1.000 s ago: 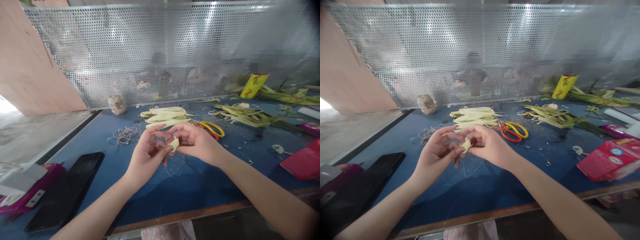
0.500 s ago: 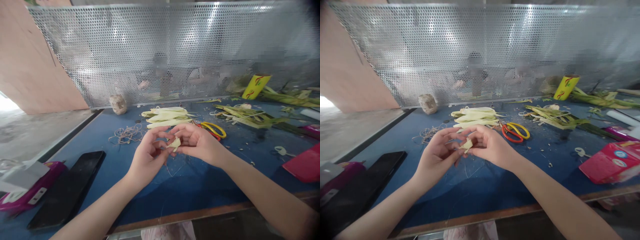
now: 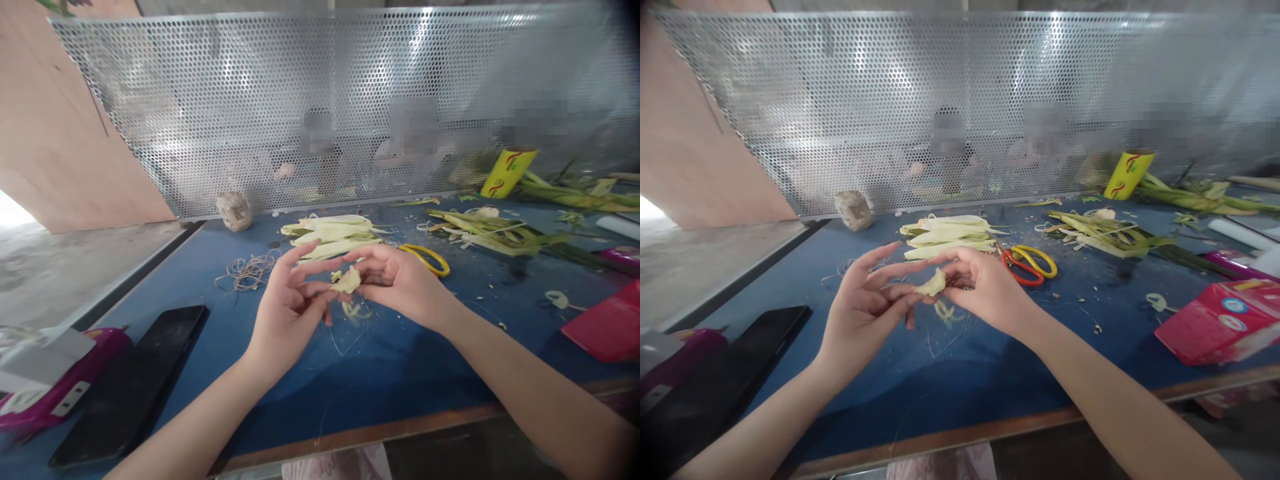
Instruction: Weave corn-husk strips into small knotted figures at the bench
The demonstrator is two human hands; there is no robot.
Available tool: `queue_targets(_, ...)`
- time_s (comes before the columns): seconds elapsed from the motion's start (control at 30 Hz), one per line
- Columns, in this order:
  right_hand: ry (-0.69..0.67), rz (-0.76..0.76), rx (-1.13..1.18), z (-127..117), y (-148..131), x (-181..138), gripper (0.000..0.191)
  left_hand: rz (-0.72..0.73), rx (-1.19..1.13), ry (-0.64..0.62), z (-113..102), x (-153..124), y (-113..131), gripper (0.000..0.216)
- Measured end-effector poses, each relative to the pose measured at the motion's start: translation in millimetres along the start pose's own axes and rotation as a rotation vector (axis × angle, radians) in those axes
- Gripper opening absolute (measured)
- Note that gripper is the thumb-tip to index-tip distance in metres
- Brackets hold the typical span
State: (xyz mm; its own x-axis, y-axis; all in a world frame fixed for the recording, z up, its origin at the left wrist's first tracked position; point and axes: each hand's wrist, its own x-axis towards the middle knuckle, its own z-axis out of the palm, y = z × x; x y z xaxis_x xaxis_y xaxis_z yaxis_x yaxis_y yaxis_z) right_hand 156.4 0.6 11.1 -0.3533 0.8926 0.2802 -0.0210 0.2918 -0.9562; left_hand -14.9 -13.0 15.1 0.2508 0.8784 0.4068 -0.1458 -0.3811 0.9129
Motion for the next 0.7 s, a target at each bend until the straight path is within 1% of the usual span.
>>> queue_targets(0.13,-0.013,0.023,0.025,1.4,-1.1,0.4,0.035,-0.004,-0.011,0.009,-0.3,-0.7,-1.7,0.049)
queue_targets(0.3,-0.001,0.023,0.008,2.2,-4.1,-0.7,0.032,-0.063,-0.044,-0.006,-2.7,-0.5,-4.7,0.054)
queue_targets(0.53,-0.075,-0.016,-0.014,0.5,-8.7,-3.8,0.029,-0.044,0.009,0.047,-2.3,0.7,-3.6,0.048)
queue_targets(0.7,0.041,-0.007,-0.061,5.0,-6.6,-1.4,0.018,-0.042,0.049,0.054,-2.2,0.2,-5.0,0.045)
